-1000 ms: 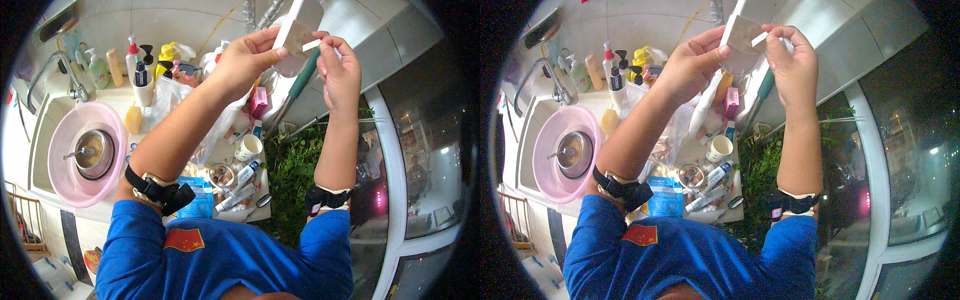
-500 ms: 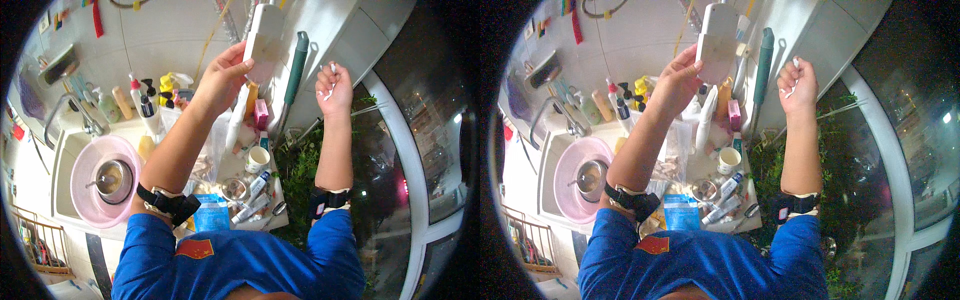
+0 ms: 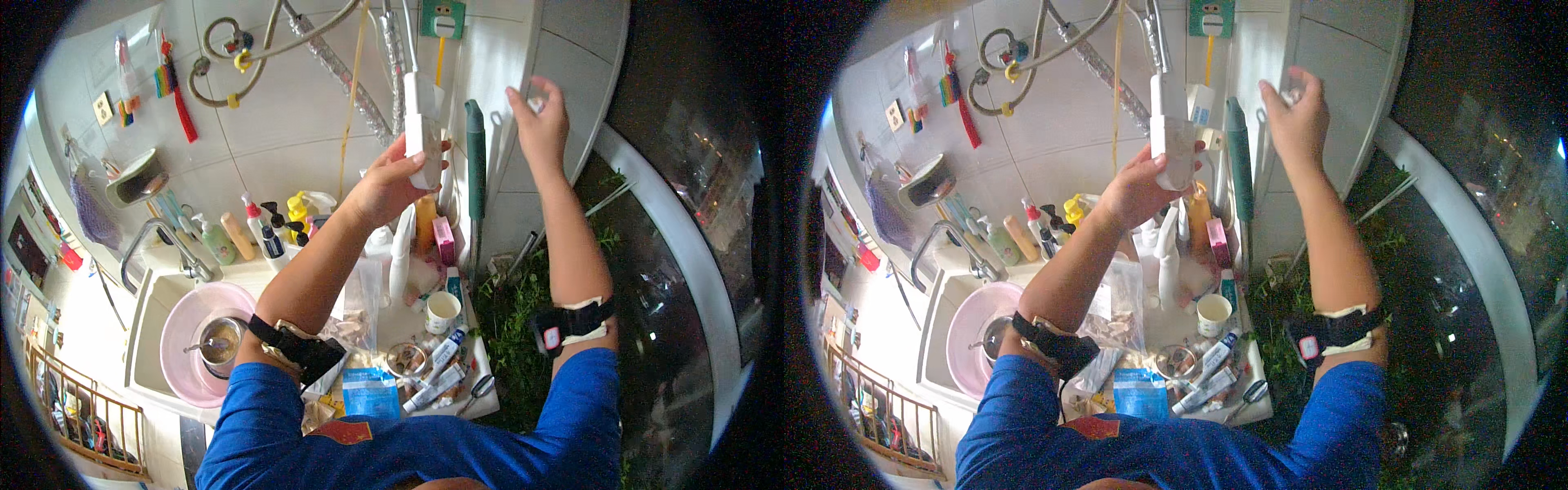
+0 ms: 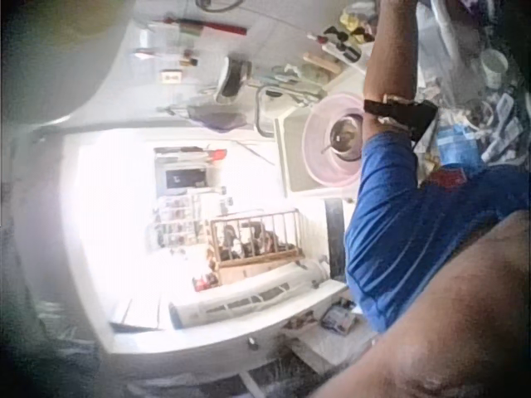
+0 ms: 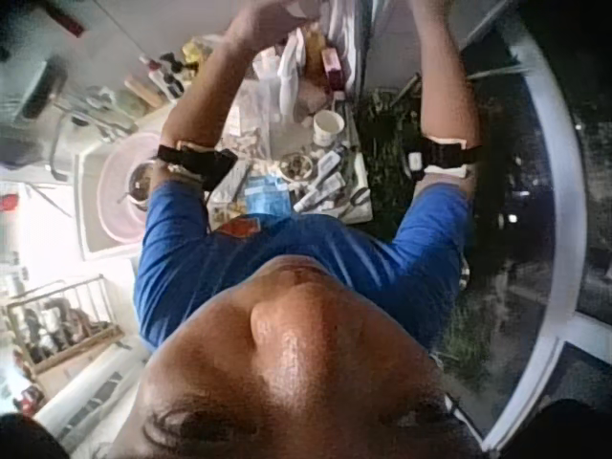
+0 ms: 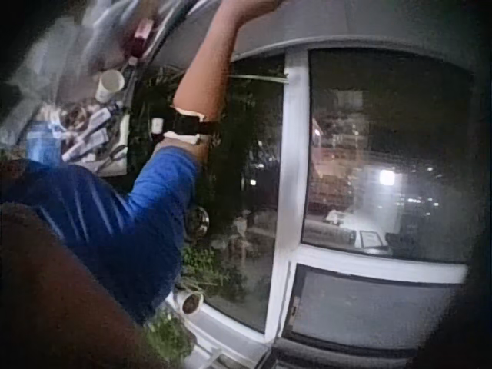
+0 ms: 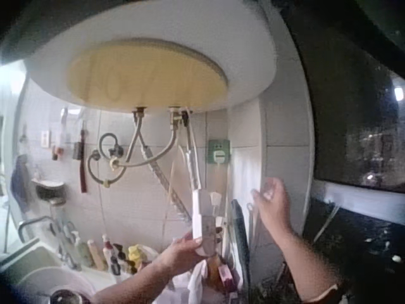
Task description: The person assembles a small white device by inserting a circular component and securing it with a strap. They then attach a pink-labeled unit to the wall and briefly stir a mixture in a metal bowl.
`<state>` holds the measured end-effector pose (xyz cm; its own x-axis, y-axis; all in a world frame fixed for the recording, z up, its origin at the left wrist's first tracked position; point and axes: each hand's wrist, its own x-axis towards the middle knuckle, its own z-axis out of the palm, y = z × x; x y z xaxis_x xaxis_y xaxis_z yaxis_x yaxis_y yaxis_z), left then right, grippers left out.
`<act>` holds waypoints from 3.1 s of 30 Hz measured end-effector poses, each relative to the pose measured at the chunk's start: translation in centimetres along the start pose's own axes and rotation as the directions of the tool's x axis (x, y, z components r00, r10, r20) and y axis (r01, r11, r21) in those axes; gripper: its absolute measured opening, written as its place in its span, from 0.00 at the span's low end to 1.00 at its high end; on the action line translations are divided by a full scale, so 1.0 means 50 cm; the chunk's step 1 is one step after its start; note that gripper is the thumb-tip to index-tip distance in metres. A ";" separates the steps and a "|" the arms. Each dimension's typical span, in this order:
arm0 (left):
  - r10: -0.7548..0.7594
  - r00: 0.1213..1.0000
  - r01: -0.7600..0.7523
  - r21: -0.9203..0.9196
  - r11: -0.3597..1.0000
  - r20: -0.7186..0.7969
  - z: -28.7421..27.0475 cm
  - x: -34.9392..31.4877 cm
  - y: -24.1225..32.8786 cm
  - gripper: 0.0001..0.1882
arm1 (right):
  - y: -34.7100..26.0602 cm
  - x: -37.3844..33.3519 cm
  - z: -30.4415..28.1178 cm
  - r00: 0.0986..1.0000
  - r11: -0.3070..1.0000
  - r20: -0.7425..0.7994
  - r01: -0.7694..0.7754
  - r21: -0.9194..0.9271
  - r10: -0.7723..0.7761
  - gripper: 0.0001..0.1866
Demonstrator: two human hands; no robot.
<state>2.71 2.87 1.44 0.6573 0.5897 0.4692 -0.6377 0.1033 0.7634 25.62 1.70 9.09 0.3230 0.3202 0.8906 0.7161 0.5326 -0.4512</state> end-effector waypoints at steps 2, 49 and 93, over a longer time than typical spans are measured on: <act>0.089 0.990 -0.051 0.314 0.948 -0.107 0.010 0.023 0.007 0.38 | 0.013 0.054 0.009 0.981 0.977 -0.133 0.116 -0.181 -0.141 0.27; 0.528 0.842 -0.111 0.922 0.370 -0.110 -0.027 0.420 -0.032 0.30 | 0.104 0.118 0.071 0.803 0.802 -0.220 0.444 -0.399 -0.554 0.11; 0.484 0.840 -0.120 0.788 0.604 -0.244 -0.026 0.392 -0.025 0.34 | 0.112 0.118 0.084 0.798 0.797 -0.227 0.439 -0.416 -0.558 0.12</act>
<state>15.89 15.34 9.12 0.1455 0.7406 0.6560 -0.1477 -0.6393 0.7546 28.93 9.85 11.57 -0.0016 -0.2195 0.9756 0.9694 0.2392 0.0554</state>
